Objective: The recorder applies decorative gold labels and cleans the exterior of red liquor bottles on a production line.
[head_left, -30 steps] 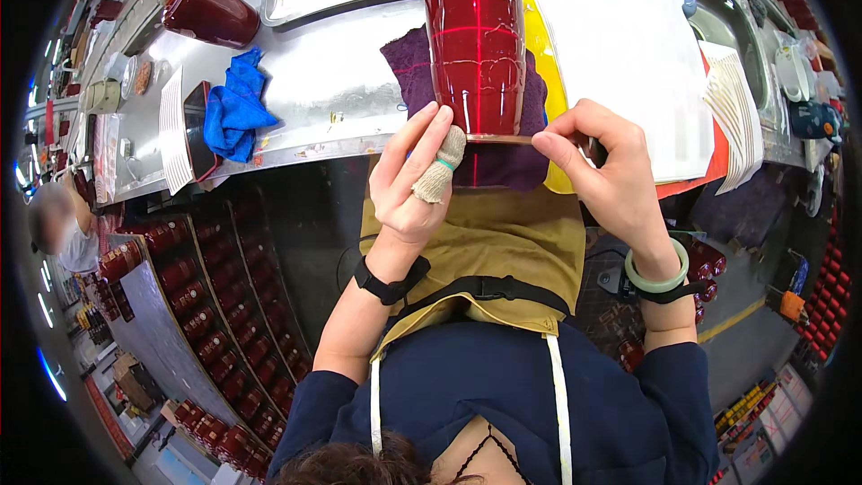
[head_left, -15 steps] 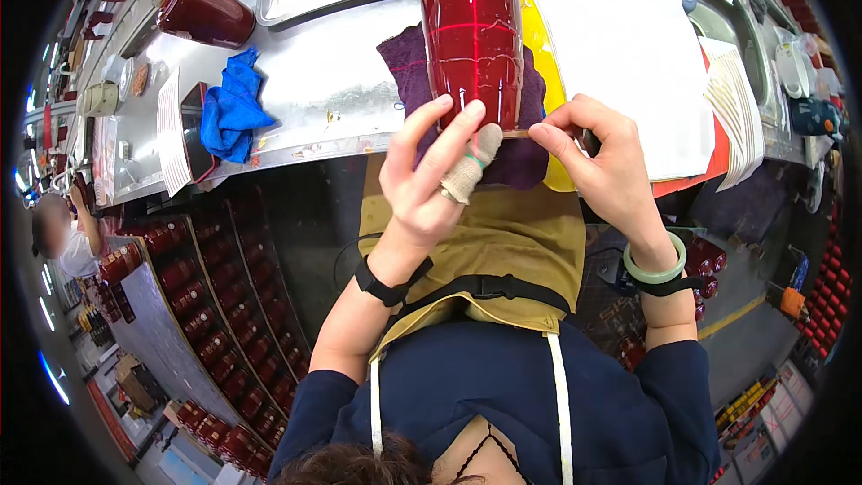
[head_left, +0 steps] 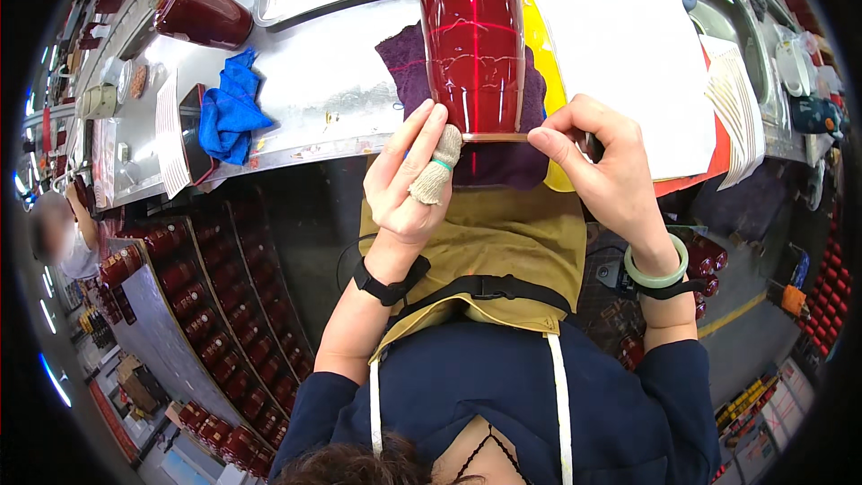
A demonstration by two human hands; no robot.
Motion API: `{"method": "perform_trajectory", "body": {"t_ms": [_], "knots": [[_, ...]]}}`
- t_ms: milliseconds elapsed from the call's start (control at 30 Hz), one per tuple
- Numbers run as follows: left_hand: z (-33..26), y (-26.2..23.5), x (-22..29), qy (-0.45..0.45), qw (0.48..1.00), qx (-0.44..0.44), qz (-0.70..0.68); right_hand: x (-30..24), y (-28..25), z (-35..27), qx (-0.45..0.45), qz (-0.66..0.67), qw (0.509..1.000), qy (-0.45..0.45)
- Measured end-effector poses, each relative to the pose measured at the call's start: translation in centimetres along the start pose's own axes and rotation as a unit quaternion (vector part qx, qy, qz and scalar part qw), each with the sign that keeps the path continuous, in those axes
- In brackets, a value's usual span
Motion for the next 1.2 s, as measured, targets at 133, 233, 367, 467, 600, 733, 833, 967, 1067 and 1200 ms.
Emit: {"method": "perform_trajectory", "body": {"t_ms": [133,233,367,467,600,733,833,967,1067,1200], "knots": [[0.0,0.0,0.3,0.000,1.000,-0.003,0.000,0.6,0.2,-0.2,0.000,-0.009,1.000,0.008],[-0.1,0.3,0.3,0.029,1.000,0.011,0.006,1.0,0.4,-0.2,0.004,-0.010,1.000,0.005],[-0.6,0.6,0.8,0.009,1.000,0.015,0.025,1.1,0.5,-0.1,0.004,-0.013,1.000,0.012],[0.3,0.7,2.0,0.039,0.998,0.010,0.048,1.3,0.6,-0.1,0.008,-0.011,1.000,0.002],[0.6,0.9,0.6,0.014,0.999,0.000,-0.034,1.2,0.8,0.0,0.013,-0.012,1.000,-0.012],[0.1,0.5,-0.1,-0.060,0.997,0.017,-0.041,1.0,1.0,0.1,0.004,-0.003,1.000,-0.022],[-0.2,0.5,-0.3,-0.025,0.999,0.008,-0.023,0.6,0.7,0.1,0.001,0.001,1.000,-0.020],[-0.3,0.3,-0.1,0.003,1.000,0.000,0.002,1.0,0.7,-0.1,0.006,0.030,1.000,-0.008],[-0.2,0.2,0.5,-0.040,0.999,-0.006,-0.002,1.3,0.7,0.0,0.006,0.011,1.000,-0.014],[-0.6,0.9,0.7,0.042,0.998,0.027,0.048,1.5,0.7,0.1,0.004,-0.003,1.000,-0.014]]}}
Point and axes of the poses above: each hand's wrist, its own z-axis towards the middle knuckle, its own y-axis out of the palm, x = y × z, the point moved 3 cm from there along z, towards the middle knuckle, and after that the axes turned 14 degrees about -y, right-handed, at the moved point
